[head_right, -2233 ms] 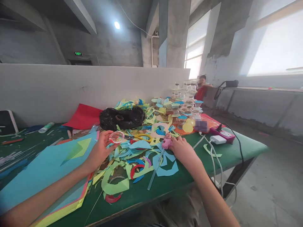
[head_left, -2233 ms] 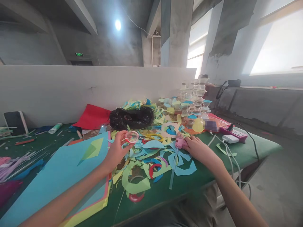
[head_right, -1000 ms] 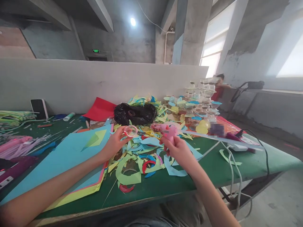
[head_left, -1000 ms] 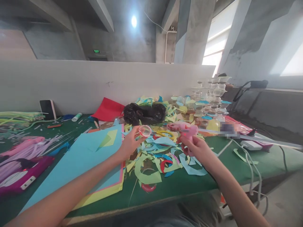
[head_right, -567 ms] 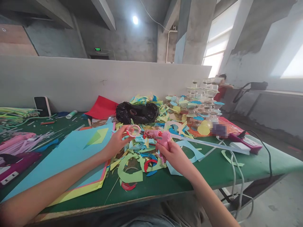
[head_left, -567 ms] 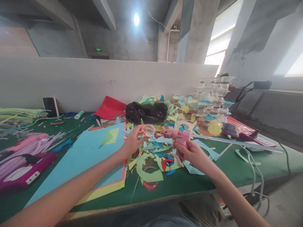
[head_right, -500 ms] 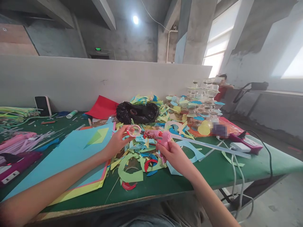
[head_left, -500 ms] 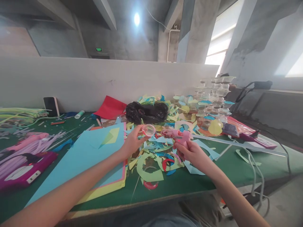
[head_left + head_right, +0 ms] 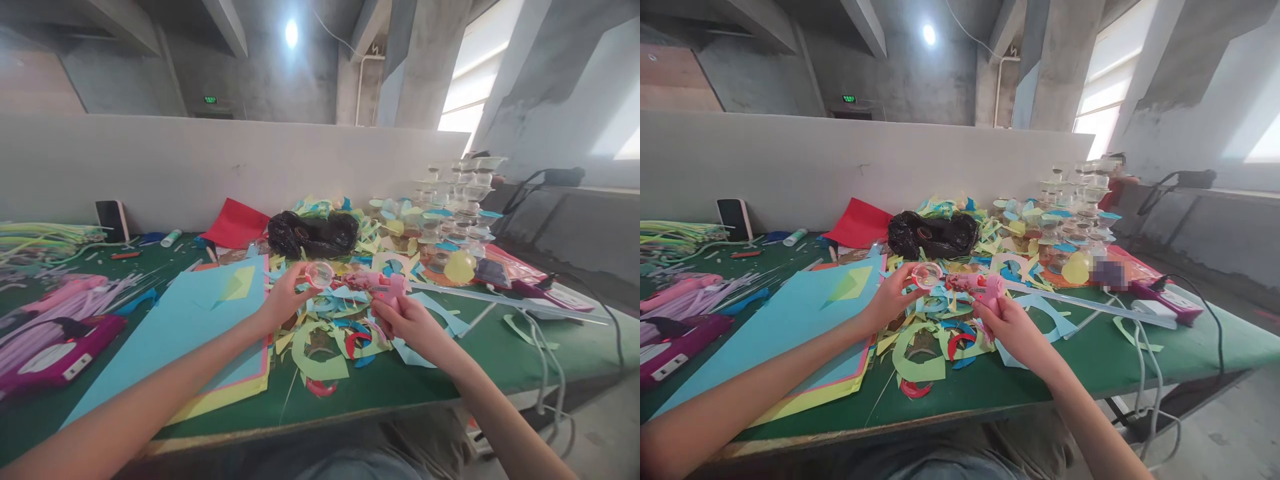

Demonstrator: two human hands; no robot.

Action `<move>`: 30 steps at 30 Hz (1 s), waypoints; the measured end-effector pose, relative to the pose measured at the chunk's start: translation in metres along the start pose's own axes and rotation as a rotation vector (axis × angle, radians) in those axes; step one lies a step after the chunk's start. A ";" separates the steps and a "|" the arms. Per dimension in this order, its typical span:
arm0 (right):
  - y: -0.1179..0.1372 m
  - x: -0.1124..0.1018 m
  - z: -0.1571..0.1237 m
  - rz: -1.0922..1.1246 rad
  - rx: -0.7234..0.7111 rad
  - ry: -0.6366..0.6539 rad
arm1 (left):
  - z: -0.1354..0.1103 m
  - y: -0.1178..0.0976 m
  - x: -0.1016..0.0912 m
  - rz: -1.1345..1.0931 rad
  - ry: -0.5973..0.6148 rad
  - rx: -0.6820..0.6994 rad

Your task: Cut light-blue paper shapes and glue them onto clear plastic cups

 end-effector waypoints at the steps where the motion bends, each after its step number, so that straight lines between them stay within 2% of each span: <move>1: -0.001 -0.001 0.000 -0.006 0.002 -0.009 | 0.000 0.000 0.000 -0.012 -0.007 0.010; 10: 0.000 -0.005 -0.002 -0.091 0.020 -0.073 | 0.001 0.001 -0.001 -0.030 -0.038 0.054; 16: 0.000 -0.003 0.000 -0.079 -0.002 -0.048 | 0.002 -0.002 -0.002 -0.039 -0.058 0.083; 23: 0.001 -0.006 -0.003 -0.100 0.028 -0.081 | 0.002 -0.002 -0.002 -0.015 -0.053 0.088; 30: 0.004 -0.002 -0.004 -0.098 0.013 -0.032 | 0.002 -0.004 -0.002 0.005 -0.055 0.088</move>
Point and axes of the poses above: each hand's wrist, its own z-axis towards the middle knuckle, its own x-axis out of the palm, y = z × x, the point moved 10 cm from there along z, towards the middle knuckle, and after that the axes turned 14 degrees about x, right-handed, at the moved point
